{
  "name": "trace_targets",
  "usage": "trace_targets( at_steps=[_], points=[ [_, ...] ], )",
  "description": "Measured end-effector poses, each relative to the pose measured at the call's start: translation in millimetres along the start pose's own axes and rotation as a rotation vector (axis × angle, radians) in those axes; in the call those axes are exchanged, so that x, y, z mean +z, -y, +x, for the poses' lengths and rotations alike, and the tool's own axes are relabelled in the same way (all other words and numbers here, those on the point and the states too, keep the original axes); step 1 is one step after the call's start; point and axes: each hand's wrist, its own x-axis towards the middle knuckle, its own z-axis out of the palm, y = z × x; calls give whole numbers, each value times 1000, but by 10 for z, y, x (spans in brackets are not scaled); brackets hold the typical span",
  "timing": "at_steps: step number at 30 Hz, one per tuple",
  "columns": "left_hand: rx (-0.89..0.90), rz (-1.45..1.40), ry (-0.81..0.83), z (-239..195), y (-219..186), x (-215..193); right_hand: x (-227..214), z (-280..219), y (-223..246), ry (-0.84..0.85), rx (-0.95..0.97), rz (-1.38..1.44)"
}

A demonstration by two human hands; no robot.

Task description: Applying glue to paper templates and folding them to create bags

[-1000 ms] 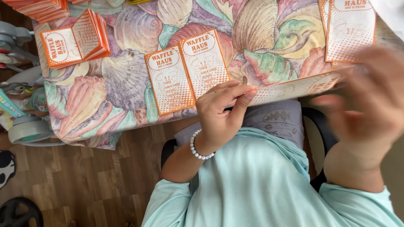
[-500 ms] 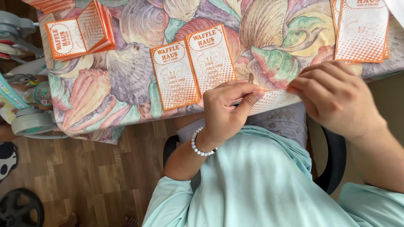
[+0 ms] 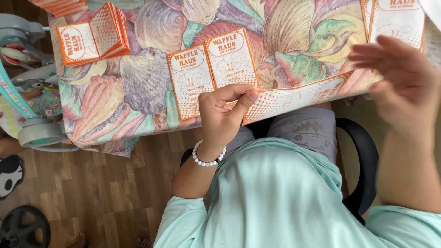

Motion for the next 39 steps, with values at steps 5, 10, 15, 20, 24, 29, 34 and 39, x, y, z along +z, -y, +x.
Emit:
trace_targets(
  at_steps=[5, 10, 15, 20, 24, 29, 34, 39],
  points=[
    [-5, -11, -12, 10, 58, 3, 296, -26, -149, -175, 65, 58],
    [-40, -14, 6, 33, 100, -71, 266, -80, -95, -297, 119, -57],
    [-20, 10, 54, 53, 106, -37, 213, -117, -33, -263, 85, -140],
    [-12, -156, -215, 270, 143, -172, -177, -188, -462, -273, 136, -179],
    [98, 157, -233, 358, 394, -156, -588, 120, -868, -6, 146, -378],
    [461, 299, 230, 350, 670, 237, -656, 518, -1285, 83, 245, -502],
    [654, 717, 612, 179, 1051, 635, -561, 486, -1396, 151, 72, -654],
    [702, 933, 574, 120, 1116, 716, -298, 398, -978, 163, -259, -959]
  ],
)
